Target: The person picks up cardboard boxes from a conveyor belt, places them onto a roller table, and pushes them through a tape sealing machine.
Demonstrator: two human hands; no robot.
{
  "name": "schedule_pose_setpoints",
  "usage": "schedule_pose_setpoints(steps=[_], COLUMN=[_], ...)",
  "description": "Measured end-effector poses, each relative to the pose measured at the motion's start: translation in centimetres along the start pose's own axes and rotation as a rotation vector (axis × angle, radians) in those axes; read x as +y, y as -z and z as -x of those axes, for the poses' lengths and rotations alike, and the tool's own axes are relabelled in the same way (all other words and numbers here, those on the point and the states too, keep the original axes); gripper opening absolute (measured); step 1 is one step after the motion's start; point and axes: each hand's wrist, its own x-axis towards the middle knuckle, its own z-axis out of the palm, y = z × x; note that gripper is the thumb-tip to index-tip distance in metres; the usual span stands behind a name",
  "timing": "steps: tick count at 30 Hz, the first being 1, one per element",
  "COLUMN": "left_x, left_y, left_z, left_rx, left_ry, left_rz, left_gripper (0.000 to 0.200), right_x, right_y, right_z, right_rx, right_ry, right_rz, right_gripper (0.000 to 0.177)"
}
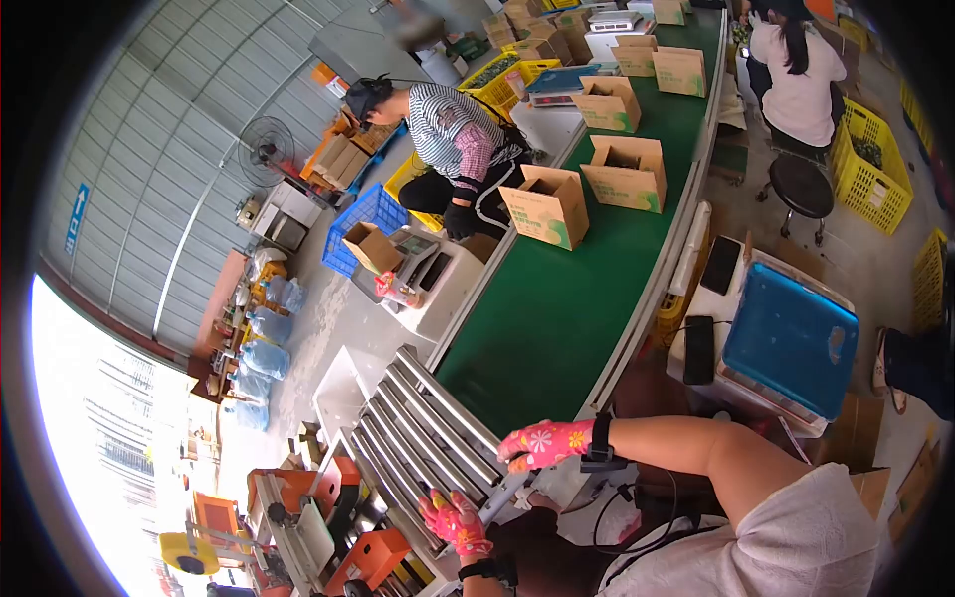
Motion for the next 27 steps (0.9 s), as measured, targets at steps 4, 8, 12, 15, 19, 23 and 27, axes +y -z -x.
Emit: schedule_pose_setpoints(steps=[4, 8, 12, 15, 19, 23, 27], left_x=[6.5, 8.5, 9.1, 8.8, 8.9, 8.1, 7.8], left_y=[-0.7, -1.0, 0.0, -0.3, -0.2, -0.8, -0.4], left_z=[-0.6, -1.0, -1.5, -1.8, -1.9, -2.5, -5.7], left_rx=[-0.037, 0.134, 0.121, 0.111, 0.065, -0.046, -0.266], left_ry=[-0.125, -0.130, -0.220, -0.257, -0.204, 0.028, 0.348], left_rz=[0.014, 0.213, 0.189, 0.176, 0.198, 0.542, 0.927], left_gripper=[0.048, 0.045, 0.036, 0.035, 0.037, 0.027, 0.032], right_x=[2.5, 4.6, 9.3, 10.3, 10.6, 13.9, 15.3], right_y=[10.6, 23.0, 32.4, 37.7, 40.5, 37.3, 34.0], right_z=[-1.1, -2.2, -4.2, -6.5, -10.7, -15.2, -15.9], right_rx=[0.594, 1.055, 1.237, 1.002, 0.734, 0.673, 0.667], right_ry=[-0.127, -0.420, -0.561, -0.640, -0.693, -0.828, -0.787], right_rz=[0.319, 0.613, 0.964, 0.826, 0.831, 1.045, 1.083], right_gripper=[0.055, 0.068, 0.064, 0.035, 0.030, 0.018, 0.013])
